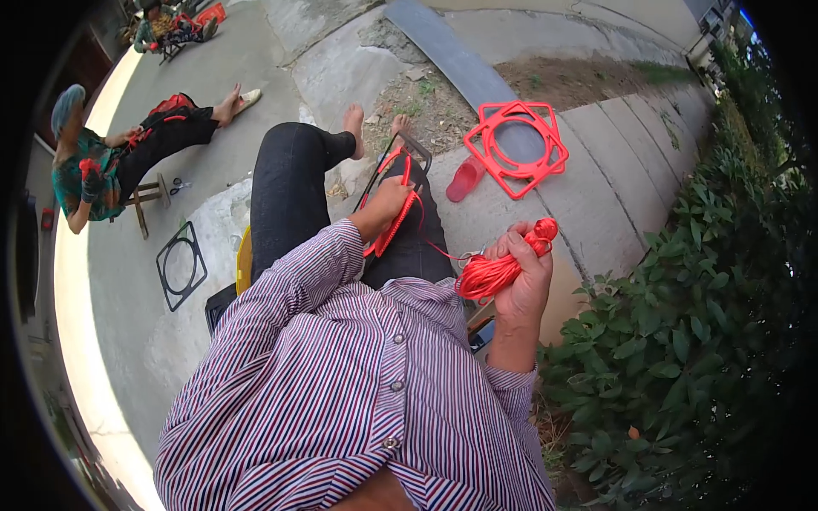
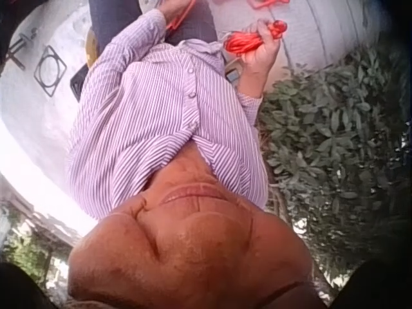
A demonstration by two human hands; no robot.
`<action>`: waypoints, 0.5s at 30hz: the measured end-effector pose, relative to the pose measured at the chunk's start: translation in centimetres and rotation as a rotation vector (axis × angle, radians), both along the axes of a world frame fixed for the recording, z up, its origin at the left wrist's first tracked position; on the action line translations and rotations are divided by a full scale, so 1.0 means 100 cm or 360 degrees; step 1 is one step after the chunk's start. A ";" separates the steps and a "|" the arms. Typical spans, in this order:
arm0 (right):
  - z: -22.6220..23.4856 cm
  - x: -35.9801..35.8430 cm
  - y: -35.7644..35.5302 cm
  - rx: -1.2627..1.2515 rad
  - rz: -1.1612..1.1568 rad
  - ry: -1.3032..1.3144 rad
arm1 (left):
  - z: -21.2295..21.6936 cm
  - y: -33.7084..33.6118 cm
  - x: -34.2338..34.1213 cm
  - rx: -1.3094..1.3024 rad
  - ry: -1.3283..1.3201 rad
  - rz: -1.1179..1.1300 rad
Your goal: Wrapping a red plastic frame with red twine to create a woven surface.
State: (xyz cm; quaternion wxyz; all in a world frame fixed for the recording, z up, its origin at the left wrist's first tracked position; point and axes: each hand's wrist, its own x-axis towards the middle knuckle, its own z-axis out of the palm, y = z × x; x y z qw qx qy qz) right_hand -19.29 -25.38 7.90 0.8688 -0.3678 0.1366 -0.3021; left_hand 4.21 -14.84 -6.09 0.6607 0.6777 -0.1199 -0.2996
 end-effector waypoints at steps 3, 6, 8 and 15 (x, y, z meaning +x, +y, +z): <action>0.012 0.003 0.001 -0.0035 0.0155 -0.0142 | -0.004 0.009 -0.002 0.0039 0.0094 0.0075; 0.043 0.006 0.003 -0.0010 0.0270 -0.0385 | -0.015 0.019 0.006 -0.0054 0.0238 0.0145; 0.062 0.004 0.001 0.0086 0.0246 -0.0452 | -0.017 0.018 0.007 0.0022 0.0283 0.0065; 0.115 -0.005 -0.013 -0.0099 0.0623 -0.0879 | 0.000 0.029 -0.012 0.0421 -0.0673 0.0301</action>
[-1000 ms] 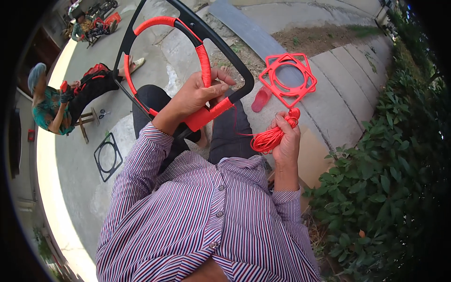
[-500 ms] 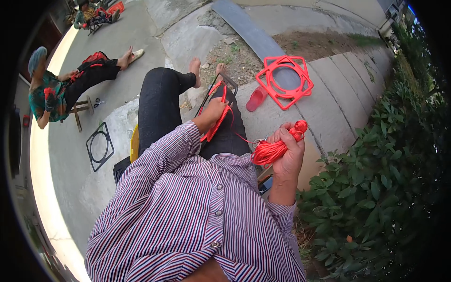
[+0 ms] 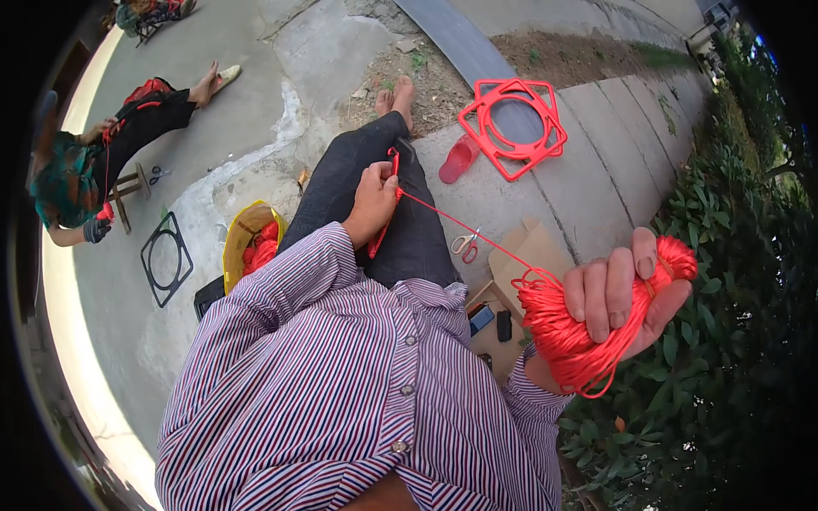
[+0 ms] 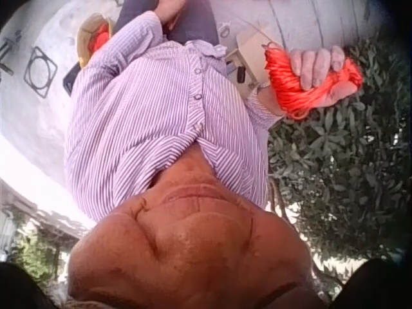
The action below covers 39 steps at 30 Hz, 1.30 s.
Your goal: Wrapping a red plastic frame with red twine to create a woven surface.
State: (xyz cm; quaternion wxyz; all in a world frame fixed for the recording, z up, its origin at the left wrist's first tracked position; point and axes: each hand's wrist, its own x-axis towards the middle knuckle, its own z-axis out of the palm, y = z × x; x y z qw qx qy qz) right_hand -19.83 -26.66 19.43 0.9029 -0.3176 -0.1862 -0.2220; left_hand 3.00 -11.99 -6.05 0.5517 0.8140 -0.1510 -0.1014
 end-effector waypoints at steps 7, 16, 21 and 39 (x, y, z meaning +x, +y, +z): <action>0.001 0.027 -0.004 -0.0367 0.0076 -0.0181 | 0.118 0.037 -0.035 0.0131 -0.0639 -0.1212; -0.147 0.147 0.006 -0.3256 -0.0739 0.1047 | 0.064 0.018 0.050 -0.0358 0.0665 -0.0148; -0.197 0.193 0.025 -0.2920 -0.0911 0.1070 | 0.030 0.000 0.052 -0.0195 0.0320 -0.0251; -0.130 0.101 0.006 -0.0068 -0.0054 0.0416 | 0.082 0.024 0.027 -0.0722 0.0855 -0.0240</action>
